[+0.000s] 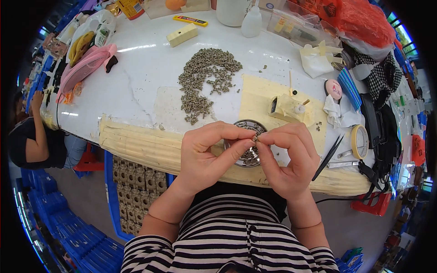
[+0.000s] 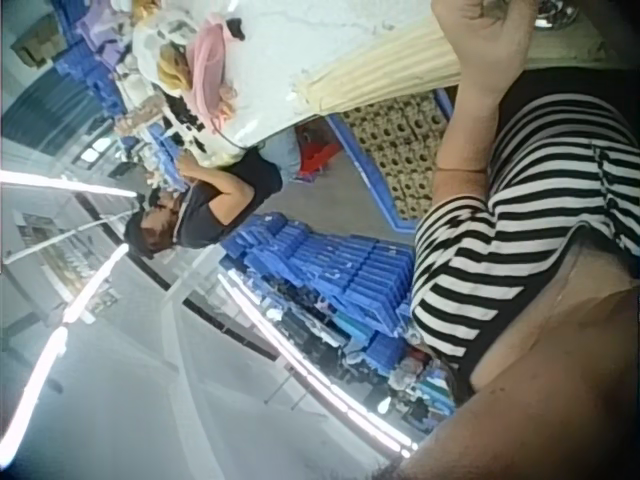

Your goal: The person picks up a small metal part and inserts a long pin through its center. They then select a tiny circular component from a container and slide it onto the pin before placing the assembled piece into a small block on the table.

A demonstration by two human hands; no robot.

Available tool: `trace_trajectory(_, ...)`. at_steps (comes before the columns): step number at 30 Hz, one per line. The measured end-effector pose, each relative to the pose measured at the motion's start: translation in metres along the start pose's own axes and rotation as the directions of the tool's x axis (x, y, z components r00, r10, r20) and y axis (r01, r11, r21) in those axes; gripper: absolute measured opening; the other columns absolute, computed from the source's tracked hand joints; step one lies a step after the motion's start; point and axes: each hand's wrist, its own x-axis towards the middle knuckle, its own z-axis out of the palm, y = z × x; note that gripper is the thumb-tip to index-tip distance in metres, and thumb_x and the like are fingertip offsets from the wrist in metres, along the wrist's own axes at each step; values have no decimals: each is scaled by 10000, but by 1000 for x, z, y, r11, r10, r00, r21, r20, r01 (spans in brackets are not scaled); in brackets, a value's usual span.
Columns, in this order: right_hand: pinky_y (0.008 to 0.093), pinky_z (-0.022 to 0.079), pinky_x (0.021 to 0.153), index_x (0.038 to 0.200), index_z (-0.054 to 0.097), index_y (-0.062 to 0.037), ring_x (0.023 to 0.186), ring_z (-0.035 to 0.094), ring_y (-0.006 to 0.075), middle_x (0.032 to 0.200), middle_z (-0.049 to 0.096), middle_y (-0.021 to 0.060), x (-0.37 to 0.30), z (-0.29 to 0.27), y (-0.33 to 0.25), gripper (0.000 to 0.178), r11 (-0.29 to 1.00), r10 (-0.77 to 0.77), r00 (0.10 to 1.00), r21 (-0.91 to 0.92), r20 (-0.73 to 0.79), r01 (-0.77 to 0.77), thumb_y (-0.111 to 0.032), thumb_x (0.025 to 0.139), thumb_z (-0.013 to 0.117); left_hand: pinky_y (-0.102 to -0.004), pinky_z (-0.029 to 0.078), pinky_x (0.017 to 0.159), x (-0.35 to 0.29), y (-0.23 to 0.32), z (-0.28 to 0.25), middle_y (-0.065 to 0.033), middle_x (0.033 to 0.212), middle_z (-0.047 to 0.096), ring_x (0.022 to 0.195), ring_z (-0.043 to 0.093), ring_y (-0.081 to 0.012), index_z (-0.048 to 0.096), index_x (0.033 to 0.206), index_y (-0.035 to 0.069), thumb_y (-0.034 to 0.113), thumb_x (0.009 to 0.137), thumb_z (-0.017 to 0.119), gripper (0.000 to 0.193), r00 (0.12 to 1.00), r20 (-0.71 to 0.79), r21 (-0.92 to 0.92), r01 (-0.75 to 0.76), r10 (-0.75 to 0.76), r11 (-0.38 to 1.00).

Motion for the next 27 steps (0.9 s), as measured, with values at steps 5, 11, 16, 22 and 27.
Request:
trace_trajectory(5,317,475,622,863,694,-41,715,609,227,815,665,71,1,-1,0,219,999,-36,999,-27,-3,36,56,686,780,-222,490,681,0,2,2,-83,867,726,751,630,-90,745,994,-17,2,851,740,145,997,21,-90,69,-68,994)
trace_trajectory(11,316,481,626,869,691,-38,722,615,230,824,668,70,0,0,-1,228,998,-52,999,-47,-1,52,56,681,780,-227,491,670,-1,2,0,-79,864,720,746,628,-94,746,988,-11,-6,842,742,146,1000,18,-59,19,-18,998)
trace_trajectory(16,320,484,629,869,688,-38,724,616,232,831,670,70,-1,1,0,227,996,-60,998,-62,2,60,56,683,777,-239,498,667,0,1,1,-80,853,712,731,631,-111,746,979,0,-10,830,746,150,999,7,13,-38,37,999)
trace_trajectory(22,324,485,628,872,683,-36,725,613,237,832,668,73,-1,1,0,227,995,-68,998,-75,17,69,54,685,775,-245,499,666,-1,1,2,-79,848,711,735,633,-122,742,969,5,-27,813,744,159,998,-12,38,-61,62,997)
trace_trajectory(27,326,481,622,873,683,-36,722,610,238,830,665,74,-2,2,1,225,994,-65,998,-84,18,67,52,687,773,-251,500,665,0,0,2,-73,840,713,730,632,-131,738,957,9,-38,801,747,164,995,-16,79,-95,97,992)
